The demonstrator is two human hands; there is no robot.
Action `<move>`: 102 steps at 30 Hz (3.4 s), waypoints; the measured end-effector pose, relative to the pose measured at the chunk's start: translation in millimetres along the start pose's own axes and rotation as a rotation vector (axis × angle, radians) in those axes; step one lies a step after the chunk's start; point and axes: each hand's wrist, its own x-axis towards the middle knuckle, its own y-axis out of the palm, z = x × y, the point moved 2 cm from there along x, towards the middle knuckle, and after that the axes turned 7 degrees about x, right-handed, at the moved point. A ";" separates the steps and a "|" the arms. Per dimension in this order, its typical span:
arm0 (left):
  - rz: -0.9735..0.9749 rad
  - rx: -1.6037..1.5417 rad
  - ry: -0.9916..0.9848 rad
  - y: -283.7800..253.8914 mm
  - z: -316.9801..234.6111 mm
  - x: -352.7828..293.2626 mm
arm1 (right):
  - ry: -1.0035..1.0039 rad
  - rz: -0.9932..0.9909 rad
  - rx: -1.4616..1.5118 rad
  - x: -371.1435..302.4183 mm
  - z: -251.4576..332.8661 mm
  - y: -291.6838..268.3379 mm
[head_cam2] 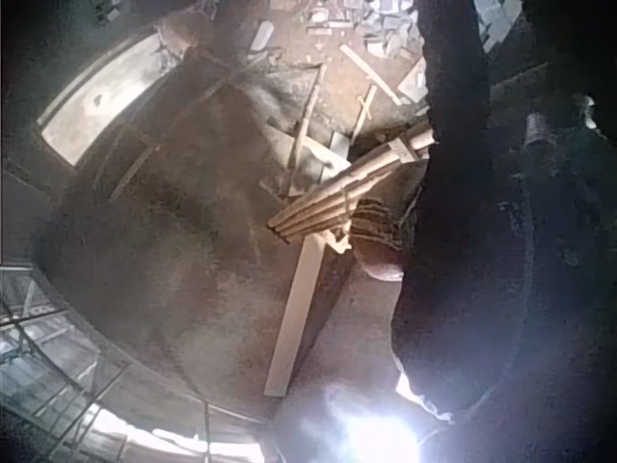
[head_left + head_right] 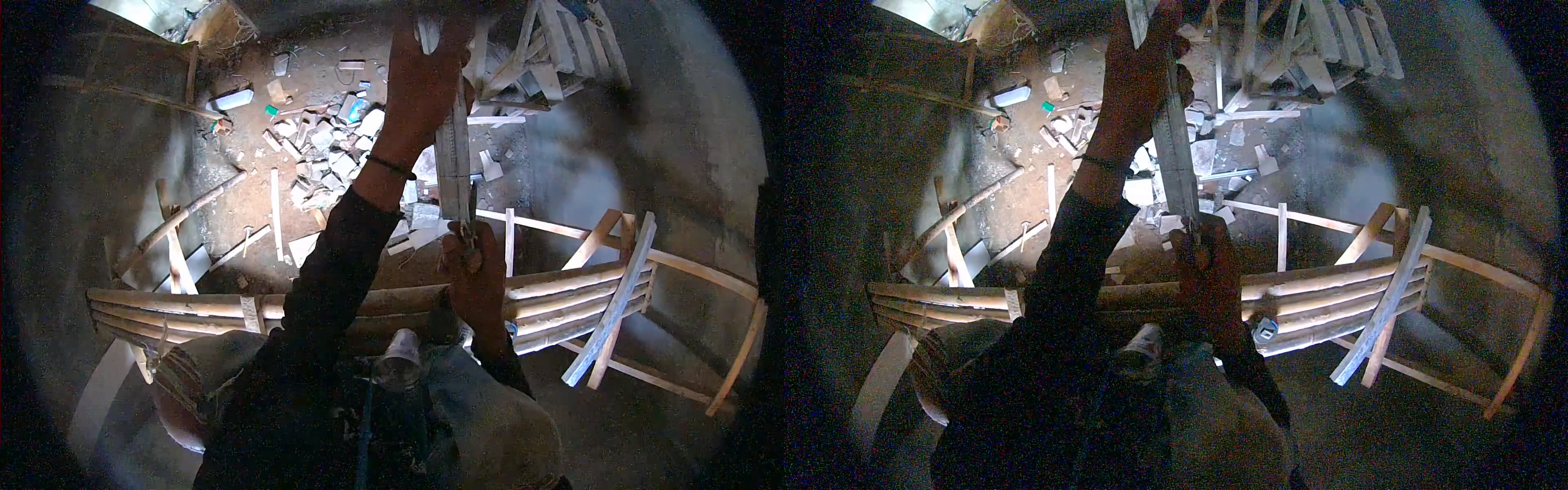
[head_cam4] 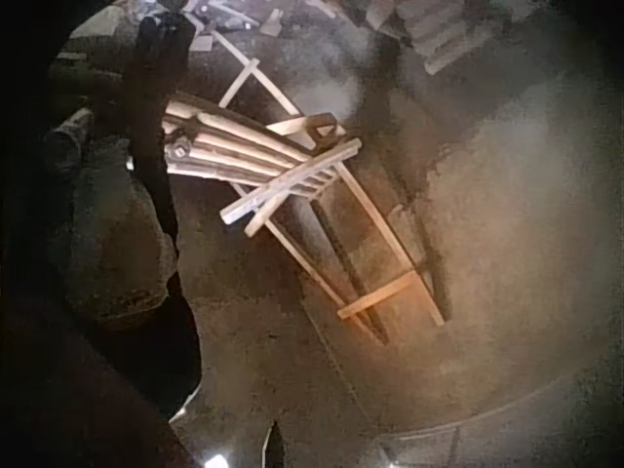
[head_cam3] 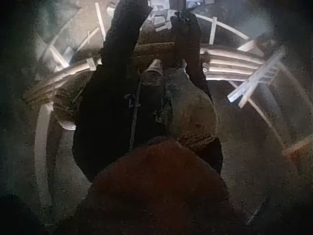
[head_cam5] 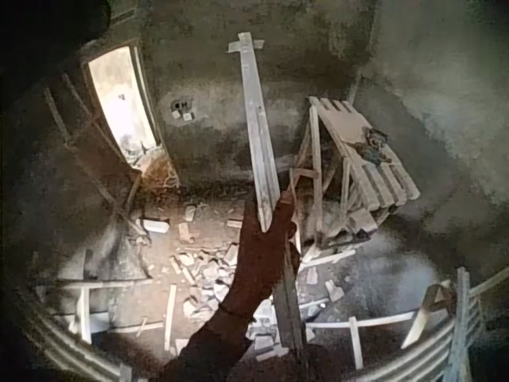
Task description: The person installs metal studs for a ceiling grid by hand, lifting them into place and fitting them into the existing tracks.
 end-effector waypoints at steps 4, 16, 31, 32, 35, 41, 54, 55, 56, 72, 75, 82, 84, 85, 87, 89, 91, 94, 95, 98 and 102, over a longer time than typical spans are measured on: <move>-0.090 0.031 -0.022 6.4 -4.4 -1.5 | 0.097 0.079 0.066 0.4 -21.1 -2.6; 0.004 0.067 0.014 8.0 4.2 -1.9 | -0.206 -0.025 -0.271 2.3 -12.5 1.2; 0.019 -0.096 -0.191 4.1 21.8 -7.6 | -0.346 0.191 -0.388 7.8 -20.9 -4.6; 0.023 -0.062 -0.168 2.9 21.8 -6.1 | 0.197 0.263 0.057 6.0 -29.6 -3.6; 0.049 -0.031 -0.109 -2.1 23.1 -2.2 | 0.147 0.261 -0.021 8.6 -10.6 -5.4; 0.123 0.036 0.068 -16.2 41.5 14.8 | -0.117 0.232 -0.074 -12.4 -25.1 -3.5; -0.102 -0.014 0.044 -14.9 17.9 16.1 | -0.152 0.173 -0.245 -10.9 -29.2 -11.5; -0.095 0.035 -0.002 -15.0 17.8 15.8 | -0.044 0.165 -0.248 -9.7 -18.7 -10.9; -0.093 0.037 -0.006 -13.8 22.3 15.1 | 0.064 0.158 -0.250 -7.8 -14.6 -10.3; -0.097 0.132 0.017 -11.4 25.7 9.7 | -0.016 0.172 -0.182 3.5 -8.7 -2.9; -0.085 0.115 -0.001 -10.8 26.8 9.3 | -0.049 0.139 -0.164 3.0 -9.9 -3.9; -0.080 0.110 0.026 -12.9 28.3 8.0 | -0.082 0.164 -0.251 6.5 -9.9 -2.8; -0.086 0.141 0.002 -10.3 24.4 6.6 | 0.016 0.159 -0.196 6.6 -11.8 -4.3; -0.093 0.175 -0.021 -9.7 24.2 6.0 | -0.018 0.151 -0.219 6.5 -15.3 -5.1; -0.097 0.185 -0.011 -7.8 25.2 5.2 | -0.051 0.142 -0.242 5.1 -23.4 -4.5; -0.101 0.189 0.002 -6.5 24.3 6.0 | -0.038 0.098 -0.194 2.4 -26.4 -2.2; -0.135 0.224 -0.019 -7.2 31.1 7.0 | -0.039 0.081 -0.213 1.6 -24.2 -0.7; -0.140 0.254 -0.001 -9.4 27.9 3.0 | -0.118 0.038 -0.278 0.7 -15.5 6.1; -0.142 0.259 0.000 -10.8 23.8 0.1 | -0.195 0.009 -0.325 0.5 -12.8 8.2; -0.089 0.236 -0.004 -2.6 22.3 -3.9 | -0.208 0.007 -0.282 4.1 -18.3 1.7; -0.195 0.887 0.411 -21.8 47.0 5.0 | -0.328 -0.010 -0.304 1.6 -26.4 4.8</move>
